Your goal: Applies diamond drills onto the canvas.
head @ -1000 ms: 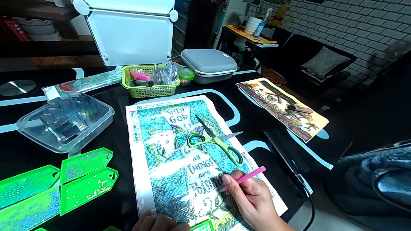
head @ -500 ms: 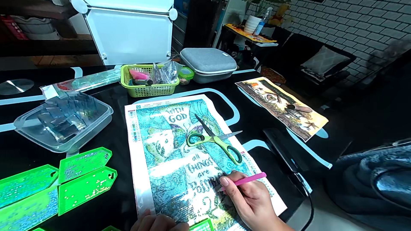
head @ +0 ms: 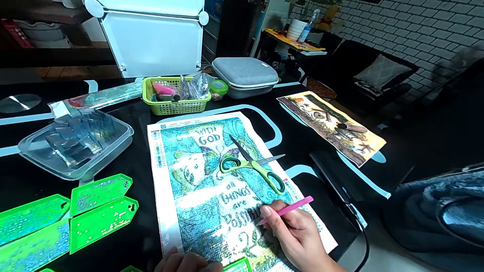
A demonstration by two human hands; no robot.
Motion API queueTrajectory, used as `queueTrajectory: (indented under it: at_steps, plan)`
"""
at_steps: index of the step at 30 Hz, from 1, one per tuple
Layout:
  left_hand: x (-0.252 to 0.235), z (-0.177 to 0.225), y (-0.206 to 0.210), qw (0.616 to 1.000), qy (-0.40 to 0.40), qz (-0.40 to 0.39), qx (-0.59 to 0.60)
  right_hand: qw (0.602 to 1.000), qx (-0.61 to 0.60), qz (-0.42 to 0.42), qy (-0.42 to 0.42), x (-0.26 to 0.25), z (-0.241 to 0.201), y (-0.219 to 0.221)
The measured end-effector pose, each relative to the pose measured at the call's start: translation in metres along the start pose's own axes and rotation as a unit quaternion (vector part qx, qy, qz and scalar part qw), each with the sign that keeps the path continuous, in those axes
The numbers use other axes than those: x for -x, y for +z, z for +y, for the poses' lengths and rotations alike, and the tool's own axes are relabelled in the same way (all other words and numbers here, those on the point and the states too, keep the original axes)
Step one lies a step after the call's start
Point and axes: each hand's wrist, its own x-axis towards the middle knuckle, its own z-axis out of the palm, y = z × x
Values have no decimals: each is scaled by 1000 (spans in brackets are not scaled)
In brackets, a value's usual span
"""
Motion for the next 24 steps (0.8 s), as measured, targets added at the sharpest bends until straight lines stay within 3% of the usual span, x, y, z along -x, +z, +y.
queueTrajectory:
  at_steps: [24]
  plan:
    - [1, 0, -1, 1000, 1, -1, 2, 1000, 14, -5, 16, 0, 0, -1]
